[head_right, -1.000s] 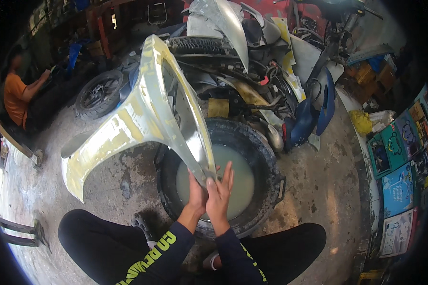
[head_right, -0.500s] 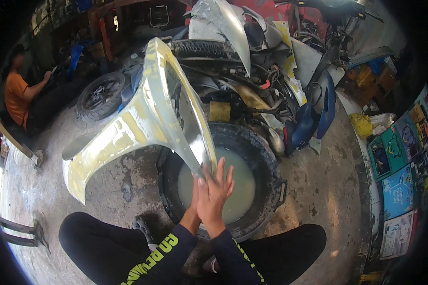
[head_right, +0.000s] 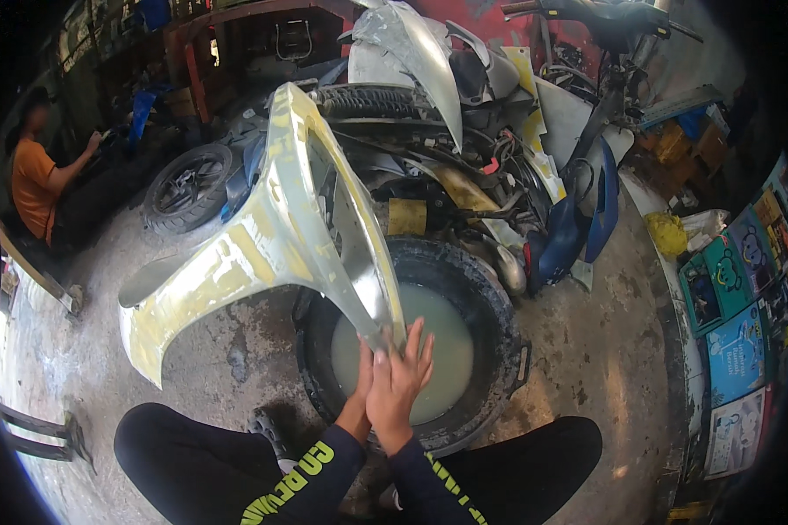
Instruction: The person wet-sands the edges and surfaces of a motorcycle fairing using sandpaper and water from a tub.
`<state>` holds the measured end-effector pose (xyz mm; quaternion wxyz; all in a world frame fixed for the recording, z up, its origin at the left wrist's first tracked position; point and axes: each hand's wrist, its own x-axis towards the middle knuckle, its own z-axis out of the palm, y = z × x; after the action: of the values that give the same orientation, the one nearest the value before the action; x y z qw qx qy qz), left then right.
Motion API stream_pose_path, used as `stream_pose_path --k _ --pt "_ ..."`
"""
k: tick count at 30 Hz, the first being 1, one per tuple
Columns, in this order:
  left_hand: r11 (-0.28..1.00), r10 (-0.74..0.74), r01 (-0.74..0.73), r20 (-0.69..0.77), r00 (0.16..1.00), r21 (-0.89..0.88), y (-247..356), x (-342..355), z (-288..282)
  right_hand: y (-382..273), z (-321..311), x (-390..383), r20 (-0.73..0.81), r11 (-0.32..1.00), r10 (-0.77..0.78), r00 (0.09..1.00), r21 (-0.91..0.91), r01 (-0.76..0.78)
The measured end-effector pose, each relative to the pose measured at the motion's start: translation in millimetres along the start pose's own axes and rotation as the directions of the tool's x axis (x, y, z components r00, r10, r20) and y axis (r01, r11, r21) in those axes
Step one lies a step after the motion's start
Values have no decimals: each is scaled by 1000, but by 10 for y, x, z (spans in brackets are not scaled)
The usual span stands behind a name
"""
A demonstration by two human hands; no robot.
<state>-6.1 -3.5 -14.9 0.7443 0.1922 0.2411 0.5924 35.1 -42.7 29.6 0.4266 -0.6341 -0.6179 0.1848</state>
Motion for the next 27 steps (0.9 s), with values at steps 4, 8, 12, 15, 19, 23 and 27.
stream_pose_path --k 4,8,12,15,19,23,27 --pt "993 -99 98 -15 995 -64 57 -43 23 24 0 -7 -27 1000 4 1000 2 -4" --pt "991 -73 79 55 996 -108 -84 37 -166 -30 19 -33 -10 996 -13 1000 -92 12" --pt "973 -168 171 33 985 -154 24 -85 -95 -178 7 101 -32 994 -61 998 -93 57" --pt "974 -156 155 8 988 -164 -3 24 -29 32 -139 -232 -1 977 -27 1000 -210 26" --pt "963 -128 124 -5 992 -239 -88 70 -90 -97 -341 -59 -234 994 -55 971 78 75" --pt "966 -103 106 25 994 -237 -77 65 -79 -2 -282 -2 -264 997 -74 962 -32 68" --pt "984 -99 94 -27 995 -153 -35 -3 5 -162 28 80 -94 979 -164 982 -138 151"
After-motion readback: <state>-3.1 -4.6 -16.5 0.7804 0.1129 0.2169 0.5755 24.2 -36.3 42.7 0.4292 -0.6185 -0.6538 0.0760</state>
